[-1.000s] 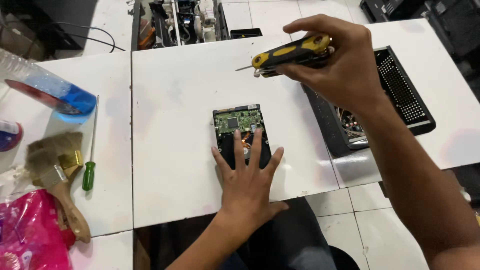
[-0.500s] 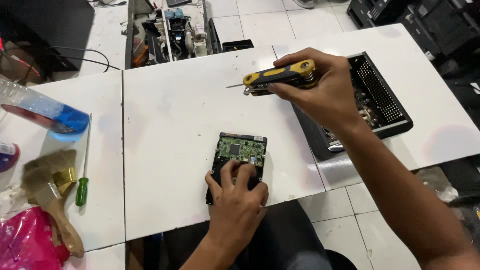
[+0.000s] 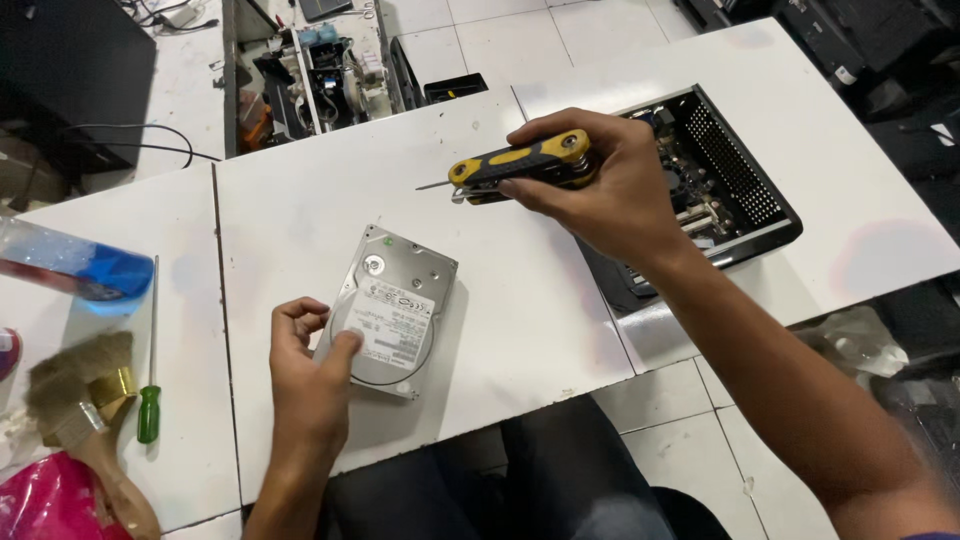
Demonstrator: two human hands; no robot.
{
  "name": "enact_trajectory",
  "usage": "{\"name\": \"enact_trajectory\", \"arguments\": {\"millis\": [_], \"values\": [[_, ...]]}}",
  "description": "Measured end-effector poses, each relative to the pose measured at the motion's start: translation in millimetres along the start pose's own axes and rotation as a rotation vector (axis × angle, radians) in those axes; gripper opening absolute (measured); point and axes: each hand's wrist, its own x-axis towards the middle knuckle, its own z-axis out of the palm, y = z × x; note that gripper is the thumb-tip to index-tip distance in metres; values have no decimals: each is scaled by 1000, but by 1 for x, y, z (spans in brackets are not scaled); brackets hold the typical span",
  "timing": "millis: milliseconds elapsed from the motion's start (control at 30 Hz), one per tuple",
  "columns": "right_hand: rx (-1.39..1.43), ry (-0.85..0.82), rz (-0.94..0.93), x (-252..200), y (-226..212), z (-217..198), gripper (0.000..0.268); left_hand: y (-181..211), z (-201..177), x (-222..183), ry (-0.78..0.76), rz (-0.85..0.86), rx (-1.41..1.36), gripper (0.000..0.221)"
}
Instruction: The person uses a multi-tool screwdriver to remove screws from a hard drive placed on a white table. They repeatedly loosen and remove screws from the corners and sides of the drive, placing them on the table.
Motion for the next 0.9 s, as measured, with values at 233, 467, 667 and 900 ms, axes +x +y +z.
{"name": "enact_trajectory", "arguments": {"millis": [233,467,667,900], "values": [[20,-40,-25,3,1,9,36,42,-22,-1,-114,-89,424,75],[52,-76,-21,7,-1,20,30,56,-24,-5,-265,-190,836,100],[-51,-124,81,13,-10,29,28,55,-23,-15,-280,-104,930,99],[-264,-262,-117,22,-4,37,31,46,-19,-16,-276,-79,965,106]]}}
